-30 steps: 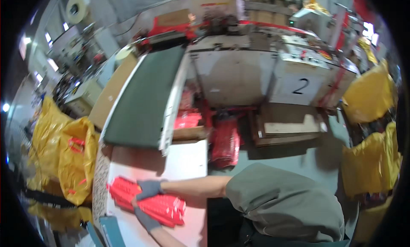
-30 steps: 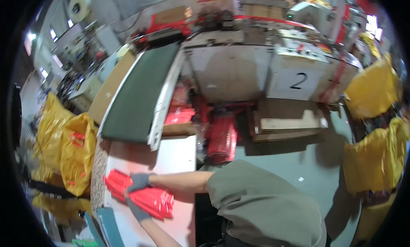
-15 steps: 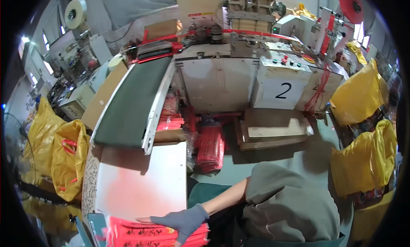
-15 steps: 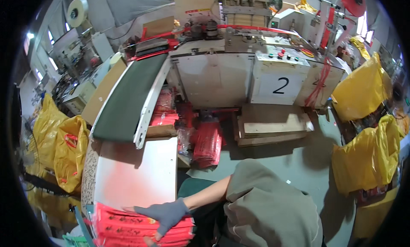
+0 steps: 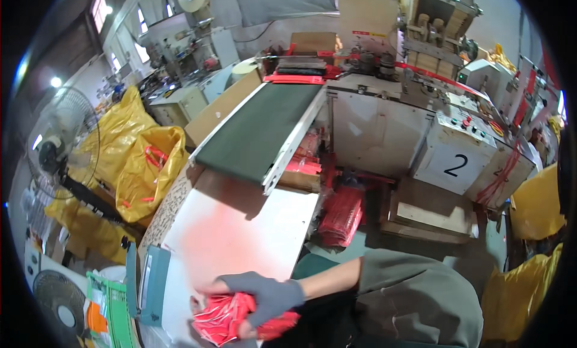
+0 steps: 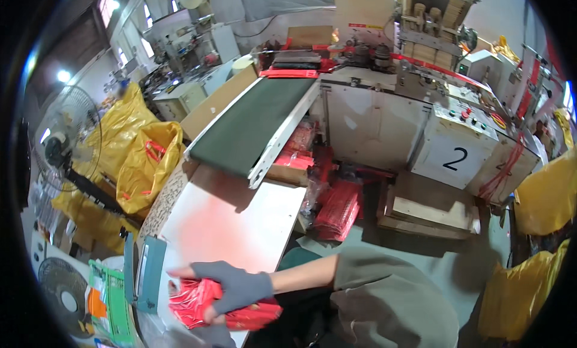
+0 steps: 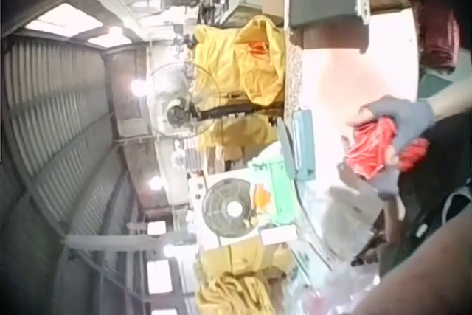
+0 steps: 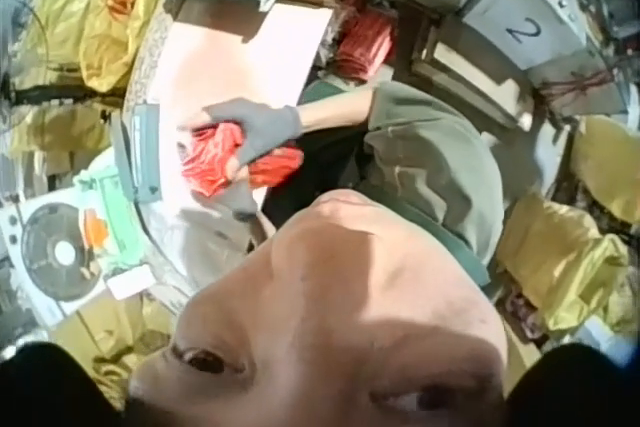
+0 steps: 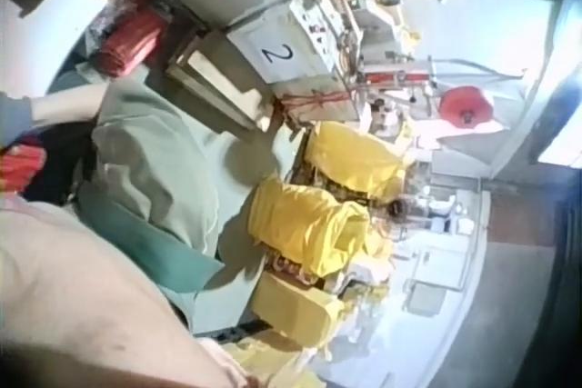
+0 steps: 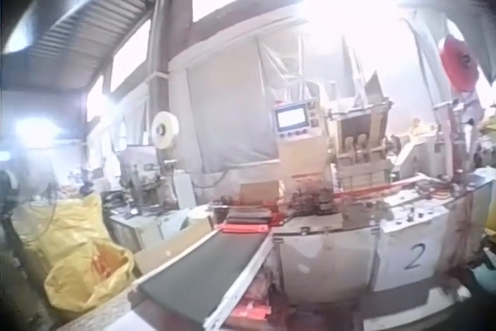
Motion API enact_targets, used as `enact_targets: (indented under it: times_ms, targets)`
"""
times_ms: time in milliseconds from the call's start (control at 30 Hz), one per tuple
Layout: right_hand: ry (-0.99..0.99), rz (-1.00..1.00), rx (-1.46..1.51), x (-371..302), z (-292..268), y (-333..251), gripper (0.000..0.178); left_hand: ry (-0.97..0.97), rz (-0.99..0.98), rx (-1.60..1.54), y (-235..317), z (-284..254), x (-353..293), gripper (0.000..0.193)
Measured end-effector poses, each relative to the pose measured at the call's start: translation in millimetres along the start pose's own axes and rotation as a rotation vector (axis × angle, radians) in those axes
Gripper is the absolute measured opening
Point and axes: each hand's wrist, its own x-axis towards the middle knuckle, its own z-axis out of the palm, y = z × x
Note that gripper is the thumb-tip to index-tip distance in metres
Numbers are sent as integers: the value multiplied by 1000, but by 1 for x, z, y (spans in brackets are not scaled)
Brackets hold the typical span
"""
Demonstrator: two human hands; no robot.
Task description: Gathering stacks of red paper items and placing them into clear plastic bags for shipping.
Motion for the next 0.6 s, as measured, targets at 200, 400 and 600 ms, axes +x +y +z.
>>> enact_targets:
  times_ms: [200, 400, 600]
  targets:
    - [-361, 621, 462, -11, -32, 35, 53, -248, -499, -688, -109, 0, -88, 50]
    - [-658, 614, 61, -2, 10, 141, 26, -221, -171, 44, -63, -47, -81, 57]
    - [-730, 761, 68, 11, 39, 146, 20, 381, -43, 790, -57, -279, -91, 17]
